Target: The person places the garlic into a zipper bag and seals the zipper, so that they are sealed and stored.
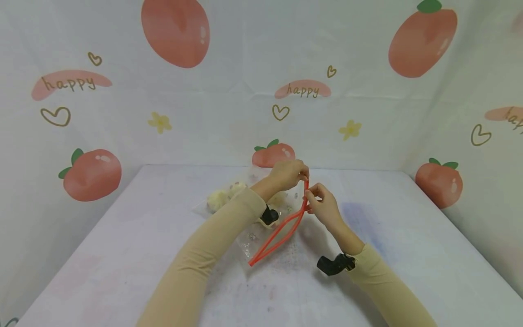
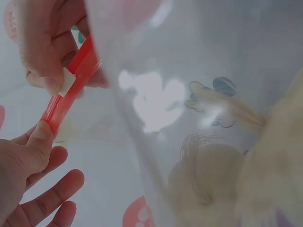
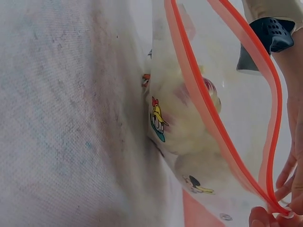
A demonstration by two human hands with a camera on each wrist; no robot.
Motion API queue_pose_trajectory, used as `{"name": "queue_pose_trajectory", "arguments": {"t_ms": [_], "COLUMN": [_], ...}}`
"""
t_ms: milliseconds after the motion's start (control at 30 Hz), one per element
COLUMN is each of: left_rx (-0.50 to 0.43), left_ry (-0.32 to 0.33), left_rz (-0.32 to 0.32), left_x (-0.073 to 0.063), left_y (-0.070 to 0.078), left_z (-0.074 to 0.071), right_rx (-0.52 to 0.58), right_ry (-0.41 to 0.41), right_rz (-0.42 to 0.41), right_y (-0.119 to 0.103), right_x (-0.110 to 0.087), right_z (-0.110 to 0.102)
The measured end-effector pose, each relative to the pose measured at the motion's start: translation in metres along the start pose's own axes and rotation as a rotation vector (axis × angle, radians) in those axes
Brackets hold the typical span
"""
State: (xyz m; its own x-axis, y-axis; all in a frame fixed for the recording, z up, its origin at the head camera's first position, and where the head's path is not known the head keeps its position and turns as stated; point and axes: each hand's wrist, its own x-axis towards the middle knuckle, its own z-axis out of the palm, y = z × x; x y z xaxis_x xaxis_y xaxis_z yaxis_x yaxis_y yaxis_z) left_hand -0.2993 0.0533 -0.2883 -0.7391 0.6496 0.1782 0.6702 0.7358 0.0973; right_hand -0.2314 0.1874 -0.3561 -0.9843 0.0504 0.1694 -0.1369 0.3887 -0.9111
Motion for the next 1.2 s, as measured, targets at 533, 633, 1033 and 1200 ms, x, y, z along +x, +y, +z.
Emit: {"name": "queue_pose_trajectory", "arguments": {"t_ms": [533,633,1033,1200], "left_rx": [-0.035,-0.047,-0.133,-0.142], "left_ry": [0.026,0.015,-0.003,-0.007], "left_rz": [-0.003,-0.013,-0.015,-0.025], "left_x": [-0.001,-0.001,-0.002,-0.001], "left_y": [-0.003,-0.003,-0.01,-0.012], "left_z": [0.001,0.001,0.002,0.001], "right_rx": [0.0,-0.008,-0.014,-0.024], "right_ry": [-0.002,-0.011,-0.045,-0.056], "right_rz": [-0.005,-0.01,-0.013,-0.001], "right_y": [0.0,0.0,-0.002,-0.002], "right_x": [-0.006,-0.007,-0.013,-0.014], "right_z": [0.003,0.003,0.004,0.004]}}
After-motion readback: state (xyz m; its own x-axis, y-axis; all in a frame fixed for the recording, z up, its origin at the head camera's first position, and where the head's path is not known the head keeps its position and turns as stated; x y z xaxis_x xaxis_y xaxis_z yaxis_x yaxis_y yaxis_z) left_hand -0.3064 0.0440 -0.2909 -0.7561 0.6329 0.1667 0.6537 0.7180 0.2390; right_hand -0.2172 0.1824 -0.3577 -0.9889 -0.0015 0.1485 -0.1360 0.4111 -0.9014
